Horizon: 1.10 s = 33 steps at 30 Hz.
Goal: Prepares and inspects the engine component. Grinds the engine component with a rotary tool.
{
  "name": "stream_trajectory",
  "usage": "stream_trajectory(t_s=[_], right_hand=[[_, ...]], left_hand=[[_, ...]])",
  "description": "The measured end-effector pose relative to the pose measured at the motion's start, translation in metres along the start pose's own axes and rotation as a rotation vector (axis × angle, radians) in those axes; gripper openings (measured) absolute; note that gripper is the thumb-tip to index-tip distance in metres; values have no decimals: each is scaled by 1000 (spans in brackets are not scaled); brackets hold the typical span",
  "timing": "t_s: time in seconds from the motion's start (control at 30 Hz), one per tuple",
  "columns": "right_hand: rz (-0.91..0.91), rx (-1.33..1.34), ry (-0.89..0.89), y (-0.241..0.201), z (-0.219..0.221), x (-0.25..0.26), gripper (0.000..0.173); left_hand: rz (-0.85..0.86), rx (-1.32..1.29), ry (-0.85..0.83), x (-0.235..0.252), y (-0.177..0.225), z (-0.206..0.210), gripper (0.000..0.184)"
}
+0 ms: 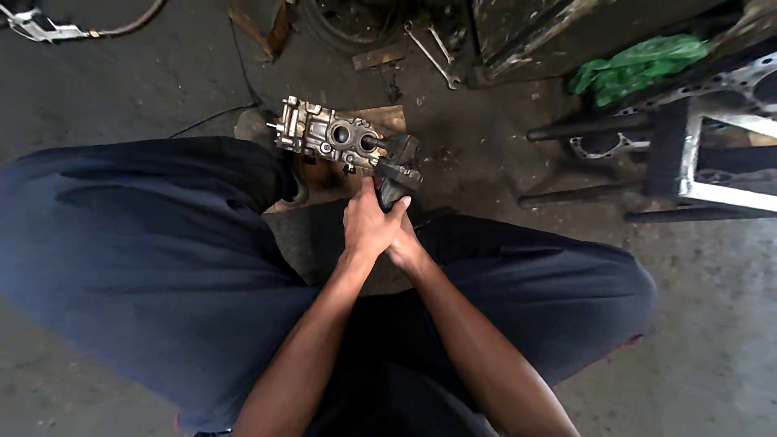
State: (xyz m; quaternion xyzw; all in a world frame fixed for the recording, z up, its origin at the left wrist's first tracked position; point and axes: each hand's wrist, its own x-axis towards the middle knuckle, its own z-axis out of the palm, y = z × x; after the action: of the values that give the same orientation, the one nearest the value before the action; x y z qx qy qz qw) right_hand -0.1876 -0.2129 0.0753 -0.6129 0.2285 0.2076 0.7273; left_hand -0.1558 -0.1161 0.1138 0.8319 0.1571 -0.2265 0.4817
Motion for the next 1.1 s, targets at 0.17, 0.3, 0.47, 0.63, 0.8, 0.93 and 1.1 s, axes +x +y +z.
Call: stream_trajectory(t_s=[0.17, 0.3, 0.47, 0.63, 0.8, 0.93, 1.1], right_hand=[[24, 11, 30, -3, 0, -6, 30], [-10, 79, 54, 3, 2, 2, 38], [-74, 82, 41, 14, 5, 14, 43], [-96, 16, 22, 17, 8, 26, 43], [-104, -37, 15, 21, 9, 33, 45], [-117, -35, 5, 21, 10, 35, 41], [-121, -47, -17, 21, 9, 41, 41]], left_hand=[[15, 27, -6, -5, 3, -1, 69], [16, 28, -6, 0, 1, -1, 66], [40, -29, 9, 11, -12, 0, 65], [7, -44, -4, 23, -18, -1, 68], [-25, -38, -8, 29, -22, -2, 68], [-28, -35, -12, 31, -23, -2, 68], [-46, -41, -11, 34, -24, -1, 68]])
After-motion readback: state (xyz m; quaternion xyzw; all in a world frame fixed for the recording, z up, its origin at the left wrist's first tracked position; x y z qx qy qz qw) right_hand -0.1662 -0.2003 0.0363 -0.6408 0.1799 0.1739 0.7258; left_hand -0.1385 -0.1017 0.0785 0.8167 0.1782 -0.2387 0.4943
